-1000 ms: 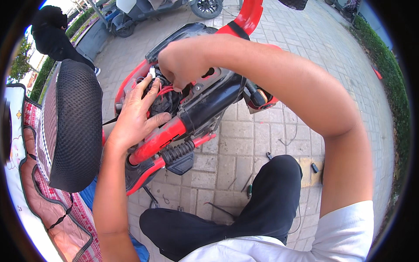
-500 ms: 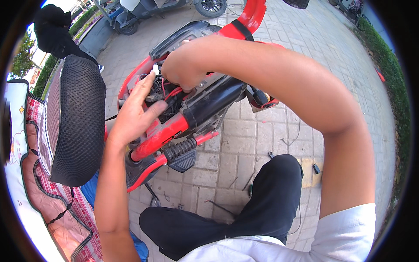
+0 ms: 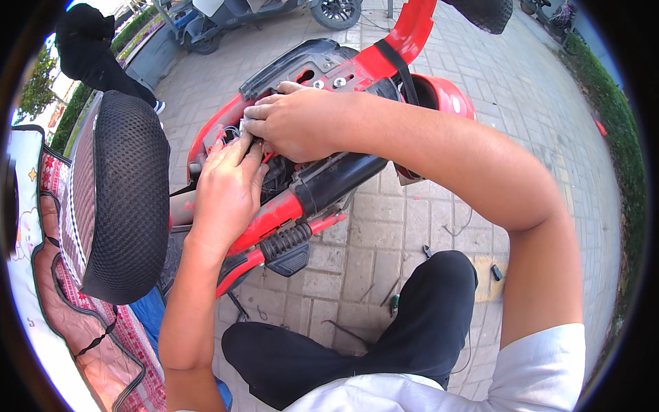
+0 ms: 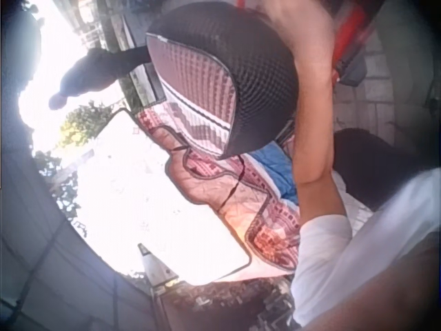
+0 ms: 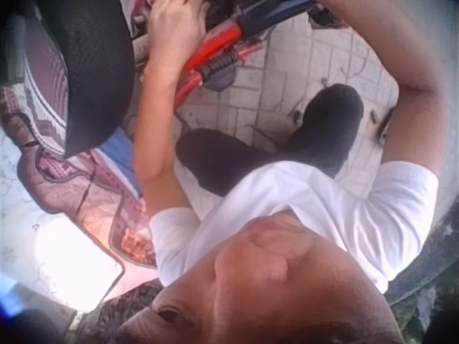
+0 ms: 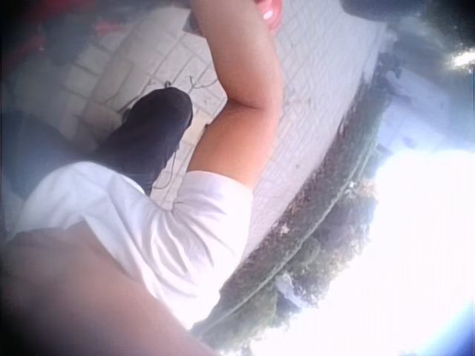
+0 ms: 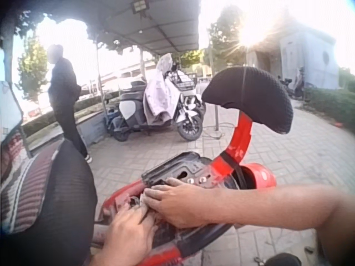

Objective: The person sits on the ground and uses a screwdriver to remove and reattach screws on the red scooter's body panels. They also handle and connect wires under the seat area.

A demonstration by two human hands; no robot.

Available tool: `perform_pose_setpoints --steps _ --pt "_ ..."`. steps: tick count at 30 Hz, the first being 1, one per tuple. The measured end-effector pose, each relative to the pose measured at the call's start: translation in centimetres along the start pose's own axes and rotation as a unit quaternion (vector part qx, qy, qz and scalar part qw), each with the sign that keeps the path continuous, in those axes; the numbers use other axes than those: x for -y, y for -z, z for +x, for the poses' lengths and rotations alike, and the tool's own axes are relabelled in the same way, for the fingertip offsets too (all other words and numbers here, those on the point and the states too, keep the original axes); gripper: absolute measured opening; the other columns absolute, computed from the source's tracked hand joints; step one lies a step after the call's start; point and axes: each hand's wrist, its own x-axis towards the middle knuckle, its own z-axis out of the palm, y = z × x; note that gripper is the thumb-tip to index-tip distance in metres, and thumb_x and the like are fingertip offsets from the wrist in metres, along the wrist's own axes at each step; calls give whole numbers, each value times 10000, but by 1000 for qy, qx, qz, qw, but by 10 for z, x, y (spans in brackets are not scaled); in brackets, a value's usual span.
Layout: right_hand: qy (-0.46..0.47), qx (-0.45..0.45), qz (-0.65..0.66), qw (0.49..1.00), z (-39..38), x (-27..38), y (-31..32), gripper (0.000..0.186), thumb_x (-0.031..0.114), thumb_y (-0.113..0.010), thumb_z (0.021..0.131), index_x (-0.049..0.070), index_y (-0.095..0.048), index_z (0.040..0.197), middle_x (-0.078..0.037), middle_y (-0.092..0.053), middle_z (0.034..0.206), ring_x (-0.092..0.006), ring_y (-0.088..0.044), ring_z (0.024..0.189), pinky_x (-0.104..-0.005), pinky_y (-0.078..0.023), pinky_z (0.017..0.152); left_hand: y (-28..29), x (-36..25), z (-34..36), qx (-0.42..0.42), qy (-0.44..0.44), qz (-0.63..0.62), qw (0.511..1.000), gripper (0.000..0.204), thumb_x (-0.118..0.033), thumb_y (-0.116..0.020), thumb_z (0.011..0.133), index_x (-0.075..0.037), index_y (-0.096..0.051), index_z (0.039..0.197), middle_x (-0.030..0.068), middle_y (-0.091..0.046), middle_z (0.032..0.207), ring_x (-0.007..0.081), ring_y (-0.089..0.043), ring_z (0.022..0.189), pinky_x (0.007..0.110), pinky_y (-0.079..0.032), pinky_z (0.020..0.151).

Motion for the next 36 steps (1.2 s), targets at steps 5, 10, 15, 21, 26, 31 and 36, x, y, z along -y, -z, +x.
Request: perform_pose_setpoints --steps 5,10,15,21,26,31,36 --pt "-12 15 22 1000 1 -1 1 534 244 -592 954 68 -490 1449 -160 -513 1471 -274 -526 1332 -456 -363 1122 8 4 -14 -52 51 -85 994 356 -86 -643 903 73 -635 1221 235 -622 1296 377 -597 1216 479 -368 1135" --pt "-6 66 -16 998 14 2 8 490 244 -610 917 68 -566 1372 -146 -578 1381 -290 -581 1258 -452 -412 1082 3 20 -22 -74 109 -60 989 379 -160 -632 921 67 -658 1223 256 -632 1293 391 -563 1278 528 -310 1156" --pt "-32 124 9 992 19 7 21 531 177 -628 904 50 -535 1412 -175 -539 1435 -298 -514 1341 -436 -391 1105 -11 40 -10 -85 63 -68 992 432 -216 -667 884 46 -661 1227 212 -629 1321 391 -496 1341 542 -277 1166" --pt "-56 161 6 985 20 11 27 537 186 -639 896 51 -537 1406 -169 -539 1434 -295 -511 1343 -455 -387 1101 -15 42 -8 -142 60 -62 986 576 -274 -680 854 39 -588 1330 217 -625 1292 375 -522 1298 545 -271 1163" --pt "-47 133 16 990 18 7 19 542 198 -649 887 50 -542 1397 -160 -541 1435 -292 -512 1341 -461 -383 1099 -4 46 4 -16 48 -51 997 688 -324 -657 877 17 -475 1445 230 -586 1350 357 -510 1320 557 -233 1181" --pt "-40 164 -1 986 23 9 22 509 230 -650 885 57 -573 1358 -146 -557 1403 -290 -528 1313 -472 -391 1078 10 50 20 125 36 63 990 735 -463 -593 920 -24 -446 1491 215 -558 1411 343 -417 1414 553 -114 1222" --pt "-23 66 0 998 11 1 3 500 284 -615 906 88 -579 1365 -130 -549 1414 -297 -540 1299 -484 -386 1076 3 56 5 101 32 72 992 815 -586 -540 942 -47 -385 1533 161 -373 1580 330 -241 1515 530 -24 1234"
